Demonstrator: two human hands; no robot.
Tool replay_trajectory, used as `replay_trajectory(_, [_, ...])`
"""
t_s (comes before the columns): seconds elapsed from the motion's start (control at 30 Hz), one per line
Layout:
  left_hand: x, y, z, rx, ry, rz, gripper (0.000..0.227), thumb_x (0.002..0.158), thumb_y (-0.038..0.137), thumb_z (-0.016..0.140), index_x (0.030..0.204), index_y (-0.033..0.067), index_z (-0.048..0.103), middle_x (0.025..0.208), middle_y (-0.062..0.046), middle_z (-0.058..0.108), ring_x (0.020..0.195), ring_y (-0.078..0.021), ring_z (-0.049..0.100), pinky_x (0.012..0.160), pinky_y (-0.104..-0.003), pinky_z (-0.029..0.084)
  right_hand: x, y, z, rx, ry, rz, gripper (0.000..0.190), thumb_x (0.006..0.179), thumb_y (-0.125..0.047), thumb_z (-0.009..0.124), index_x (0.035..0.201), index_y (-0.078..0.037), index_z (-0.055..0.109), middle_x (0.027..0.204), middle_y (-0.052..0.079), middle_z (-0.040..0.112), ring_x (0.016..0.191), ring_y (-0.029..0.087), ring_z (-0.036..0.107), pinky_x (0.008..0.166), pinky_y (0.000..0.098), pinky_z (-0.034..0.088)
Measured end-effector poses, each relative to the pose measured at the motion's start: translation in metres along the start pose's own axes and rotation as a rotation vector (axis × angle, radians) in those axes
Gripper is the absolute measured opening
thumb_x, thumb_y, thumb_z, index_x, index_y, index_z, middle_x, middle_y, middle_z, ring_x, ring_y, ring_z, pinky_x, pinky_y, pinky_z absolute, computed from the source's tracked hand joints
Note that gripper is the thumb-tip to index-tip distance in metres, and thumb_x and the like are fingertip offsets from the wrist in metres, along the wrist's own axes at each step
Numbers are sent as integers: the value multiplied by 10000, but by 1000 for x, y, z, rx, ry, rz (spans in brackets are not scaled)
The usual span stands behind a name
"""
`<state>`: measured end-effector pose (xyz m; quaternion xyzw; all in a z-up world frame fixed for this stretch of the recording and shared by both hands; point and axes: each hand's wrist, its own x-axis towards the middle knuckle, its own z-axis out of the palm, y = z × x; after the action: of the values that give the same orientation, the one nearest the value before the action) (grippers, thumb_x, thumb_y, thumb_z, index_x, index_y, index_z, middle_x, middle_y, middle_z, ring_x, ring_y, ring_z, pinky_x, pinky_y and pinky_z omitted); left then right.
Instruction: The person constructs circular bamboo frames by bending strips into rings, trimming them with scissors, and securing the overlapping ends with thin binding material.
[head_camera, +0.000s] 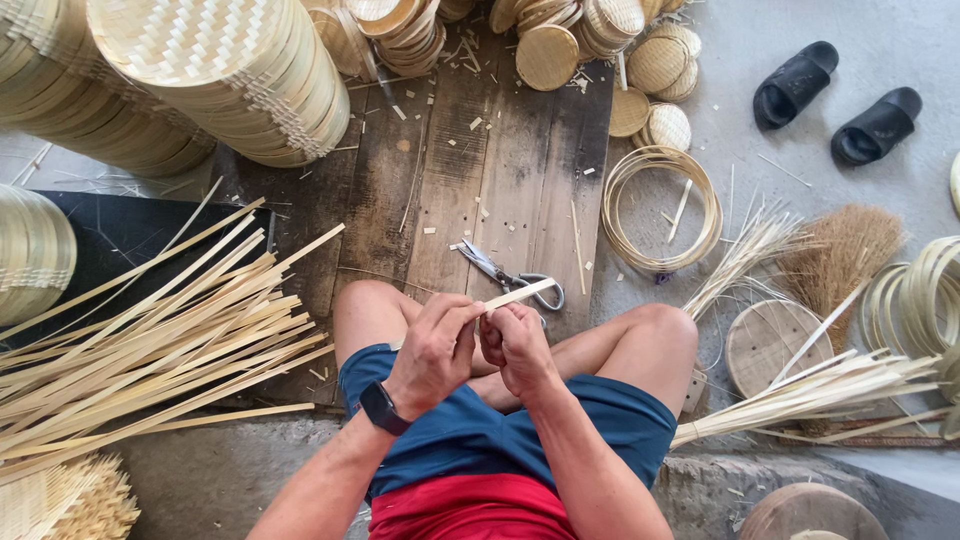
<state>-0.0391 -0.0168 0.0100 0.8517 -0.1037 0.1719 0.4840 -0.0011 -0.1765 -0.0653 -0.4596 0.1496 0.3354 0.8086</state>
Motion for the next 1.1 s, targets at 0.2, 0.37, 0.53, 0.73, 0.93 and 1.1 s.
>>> replay_trajectory(0.2, [-3, 3, 11, 158, -80, 56, 435, 764, -95, 630, 1193, -36, 594, 1096, -173, 613, 1007, -354, 612, 907, -421, 519, 0, -12, -1, 109, 18, 130, 233, 885, -134, 529, 663, -96, 469, 561, 2, 405, 406, 99, 293, 377, 268, 242])
replay_trajectory(0.37, [-2, 3, 17, 176, -84, 51, 461, 749, -88, 624, 1207, -38, 593, 1081, -174, 616, 984, -357, 601, 886, -429, 510, 1, -19, -6, 117, -7, 205, 181, 831, -117, 496, 652, -111, 468, 564, -4, 385, 417, 104, 270, 380, 272, 231])
replay_trajectory(0.53, [0, 1, 20, 200, -108, 28, 458, 735, -76, 632, 1190, -38, 597, 1060, -171, 616, 974, -358, 598, 882, -436, 507, 4, -11, -13, 180, -55, 264, 262, 841, -151, 512, 599, -111, 420, 521, -2, 364, 398, 111, 263, 370, 276, 215])
replay_trajectory(0.73, [4, 5, 19, 91, -84, -33, 322, 852, -63, 639, 1171, -23, 612, 1055, -172, 630, 972, -348, 618, 855, -416, 525, 0, -15, -27, -57, -131, 129, 250, 890, -107, 527, 642, -83, 507, 563, -8, 425, 438, 90, 325, 409, 263, 253])
replay_trajectory(0.93, [18, 0, -3, -119, 28, -480, 152, 884, 126, 783, 992, 21, 759, 802, -85, 673, 638, -163, 616, 533, -307, 473, 13, -27, -77, -648, 76, -7, 212, 949, -157, 569, 871, -52, 736, 655, 17, 622, 546, 92, 522, 490, 250, 401])
replay_trajectory(1.1, [23, -24, 7, -52, 185, -418, 142, 952, 163, 751, 948, 22, 756, 767, -69, 660, 636, -128, 603, 553, -288, 457, 81, 8, -112, -1124, -74, -79, 224, 895, -208, 665, 907, -19, 784, 756, 93, 747, 636, 124, 663, 615, 282, 528])
